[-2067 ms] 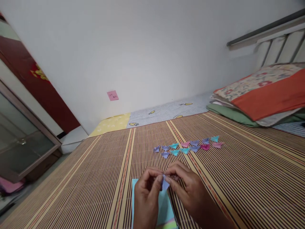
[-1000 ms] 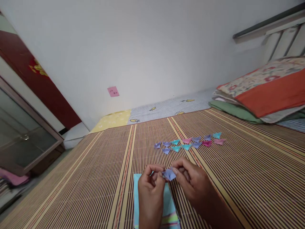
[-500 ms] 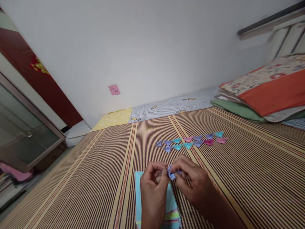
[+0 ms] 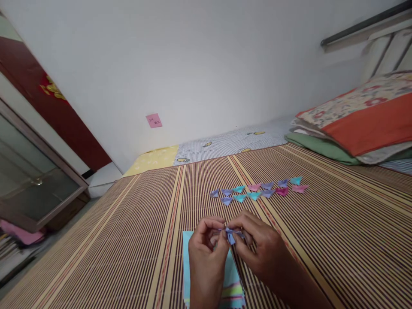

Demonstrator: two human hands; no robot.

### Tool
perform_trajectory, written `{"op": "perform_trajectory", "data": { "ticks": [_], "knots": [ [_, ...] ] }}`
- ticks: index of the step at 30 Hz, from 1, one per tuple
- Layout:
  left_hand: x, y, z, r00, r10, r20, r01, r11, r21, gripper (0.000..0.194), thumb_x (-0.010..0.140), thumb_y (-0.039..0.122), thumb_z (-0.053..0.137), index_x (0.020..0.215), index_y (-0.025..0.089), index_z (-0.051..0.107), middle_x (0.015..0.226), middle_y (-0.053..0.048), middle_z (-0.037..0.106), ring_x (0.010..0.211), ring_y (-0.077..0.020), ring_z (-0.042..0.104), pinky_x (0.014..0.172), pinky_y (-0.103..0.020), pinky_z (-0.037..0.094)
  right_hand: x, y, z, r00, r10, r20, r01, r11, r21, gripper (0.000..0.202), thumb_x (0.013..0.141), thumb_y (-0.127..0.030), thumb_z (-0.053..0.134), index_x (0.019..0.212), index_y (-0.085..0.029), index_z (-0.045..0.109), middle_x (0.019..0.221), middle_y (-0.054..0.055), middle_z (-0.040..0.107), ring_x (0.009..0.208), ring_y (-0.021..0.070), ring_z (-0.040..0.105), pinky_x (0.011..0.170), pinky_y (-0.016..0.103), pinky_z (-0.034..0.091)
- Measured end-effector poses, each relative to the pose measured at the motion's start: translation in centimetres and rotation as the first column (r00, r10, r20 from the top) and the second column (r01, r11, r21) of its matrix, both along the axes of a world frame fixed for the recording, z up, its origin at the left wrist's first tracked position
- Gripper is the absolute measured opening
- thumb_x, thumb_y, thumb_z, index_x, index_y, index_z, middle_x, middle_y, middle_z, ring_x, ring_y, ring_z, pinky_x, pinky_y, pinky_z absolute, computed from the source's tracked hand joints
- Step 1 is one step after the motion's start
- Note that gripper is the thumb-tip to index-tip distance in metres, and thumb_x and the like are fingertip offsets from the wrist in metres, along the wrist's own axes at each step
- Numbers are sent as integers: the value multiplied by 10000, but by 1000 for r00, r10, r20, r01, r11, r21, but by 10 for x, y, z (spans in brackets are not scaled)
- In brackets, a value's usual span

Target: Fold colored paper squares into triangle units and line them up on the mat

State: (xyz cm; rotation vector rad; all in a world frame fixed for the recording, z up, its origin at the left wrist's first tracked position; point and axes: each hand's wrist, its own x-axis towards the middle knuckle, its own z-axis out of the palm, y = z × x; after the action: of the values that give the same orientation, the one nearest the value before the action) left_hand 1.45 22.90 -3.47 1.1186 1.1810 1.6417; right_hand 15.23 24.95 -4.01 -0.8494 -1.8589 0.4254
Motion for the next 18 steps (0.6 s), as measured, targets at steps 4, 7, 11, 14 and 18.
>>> {"op": "perform_trajectory", "data": {
  "ticks": [4, 7, 11, 14, 18],
  "knots": [
    [0, -1, 0, 999, -19, -28, 19, 1000, 2, 98, 717, 119, 683, 781, 186, 654, 950, -66, 715, 831, -187, 686, 761, -276, 532, -1, -1, 3, 999, 3, 34, -4, 1000, 6, 198, 879, -72, 483, 897, -187, 642, 857, 57, 664, 798, 204, 656, 691, 325, 507],
    [0, -2, 0, 999, -15, -38, 16, 1000, 13, 128, 708, 97, 636, 794, 190, 656, 919, -51, 709, 834, -187, 679, 801, -290, 526, 0, -2, 6, 998, -17, 67, 15, 999, 34, 196, 875, -65, 488, 876, -186, 642, 840, 61, 669, 813, 220, 656, 696, 337, 510],
    [1, -3, 2, 998, -12, -59, 12, 1000, -8, 106, 733, 114, 622, 800, 188, 657, 881, -46, 698, 846, -200, 675, 821, -308, 521, -1, -3, 7, 996, -50, 78, 44, 996, 77, 170, 871, -60, 506, 845, -186, 617, 810, 54, 661, 792, 219, 638, 685, 335, 494],
    [1, -3, 2, 996, -25, -80, 22, 999, -43, 53, 765, 151, 648, 804, 187, 653, 857, -45, 693, 810, -200, 658, 799, -312, 517, -3, -3, 6, 993, -50, 103, 38, 994, 107, 176, 869, -52, 495, 815, -191, 589, 787, 51, 641, 771, 215, 609, 678, 334, 477],
    [-1, -4, 0, 997, -15, -72, 9, 996, -91, 44, 826, 208, 624, 820, 185, 662, 863, -50, 689, 834, -207, 644, 809, -321, 508, -4, -1, 5, 994, -52, 100, 40, 992, 119, 189, 843, -35, 482, 807, -206, 553, 775, 41, 617, 756, 207, 584, 671, 323, 456]
  ]
}}
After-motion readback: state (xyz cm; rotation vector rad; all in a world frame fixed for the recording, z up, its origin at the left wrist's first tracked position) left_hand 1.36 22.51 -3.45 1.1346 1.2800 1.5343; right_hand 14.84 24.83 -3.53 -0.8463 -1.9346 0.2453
